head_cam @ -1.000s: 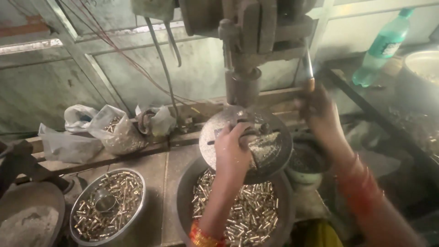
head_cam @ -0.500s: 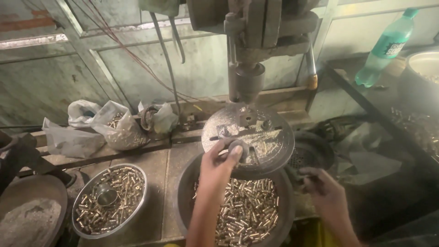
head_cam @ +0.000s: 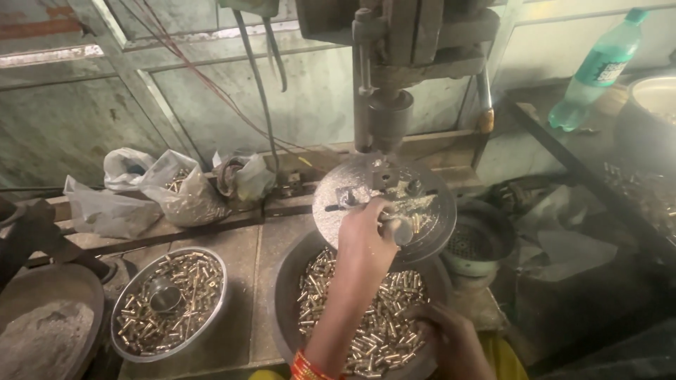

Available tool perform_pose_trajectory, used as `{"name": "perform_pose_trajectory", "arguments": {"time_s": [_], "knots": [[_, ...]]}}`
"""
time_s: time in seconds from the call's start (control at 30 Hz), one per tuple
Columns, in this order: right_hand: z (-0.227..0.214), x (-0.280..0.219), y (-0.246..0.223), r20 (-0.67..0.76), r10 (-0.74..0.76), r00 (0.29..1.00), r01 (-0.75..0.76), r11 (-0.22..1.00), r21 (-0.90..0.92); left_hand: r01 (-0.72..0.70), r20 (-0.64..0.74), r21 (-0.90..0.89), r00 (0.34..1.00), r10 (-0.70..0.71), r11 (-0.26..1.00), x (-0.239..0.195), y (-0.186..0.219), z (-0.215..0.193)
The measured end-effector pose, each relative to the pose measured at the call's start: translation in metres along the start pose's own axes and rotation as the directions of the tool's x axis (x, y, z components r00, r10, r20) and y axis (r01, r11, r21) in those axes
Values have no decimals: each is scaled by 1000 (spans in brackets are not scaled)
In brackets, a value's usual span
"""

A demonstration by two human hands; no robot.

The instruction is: The person places small brass cylindrical parts into holes in a round jig plate under a bench drill press, operates the press to drill each part, then sweeps the drilled parts off the plate into a large bowl below, repeating the cycle with parts taken from a tray.

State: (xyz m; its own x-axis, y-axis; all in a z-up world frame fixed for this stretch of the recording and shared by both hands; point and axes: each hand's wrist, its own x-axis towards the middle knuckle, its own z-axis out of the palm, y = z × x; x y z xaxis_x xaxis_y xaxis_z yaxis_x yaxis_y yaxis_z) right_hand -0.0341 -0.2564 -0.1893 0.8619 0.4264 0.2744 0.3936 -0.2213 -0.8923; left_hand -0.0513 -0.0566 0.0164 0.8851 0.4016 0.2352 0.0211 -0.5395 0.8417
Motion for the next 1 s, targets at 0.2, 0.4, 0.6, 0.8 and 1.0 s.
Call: {"name": "perform_pose_trajectory", "arguments": {"time_s": [0.2,0.4,0.6,0.8,1.0], "knots": [[-29,43,-98,-296,-328,897,246,927,-283,-208,-260,185,932,252,961,-11,-6,-2],[-37,102,-167,-78,-491,868,414,801,-433,-194,-330,60,922,203,979,-45,6,-11],[-30,104,-164,0,-457,890,412,801,-434,-157,-359,-47,924,130,987,-62,-8,-10],[-21,69,-171,-9,-458,889,407,800,-441,-213,-457,-18,871,182,977,-76,-25,-5],[14,22,-112,-37,-460,887,414,828,-379,-67,-582,137,802,135,988,-84,-69,-24]]}}
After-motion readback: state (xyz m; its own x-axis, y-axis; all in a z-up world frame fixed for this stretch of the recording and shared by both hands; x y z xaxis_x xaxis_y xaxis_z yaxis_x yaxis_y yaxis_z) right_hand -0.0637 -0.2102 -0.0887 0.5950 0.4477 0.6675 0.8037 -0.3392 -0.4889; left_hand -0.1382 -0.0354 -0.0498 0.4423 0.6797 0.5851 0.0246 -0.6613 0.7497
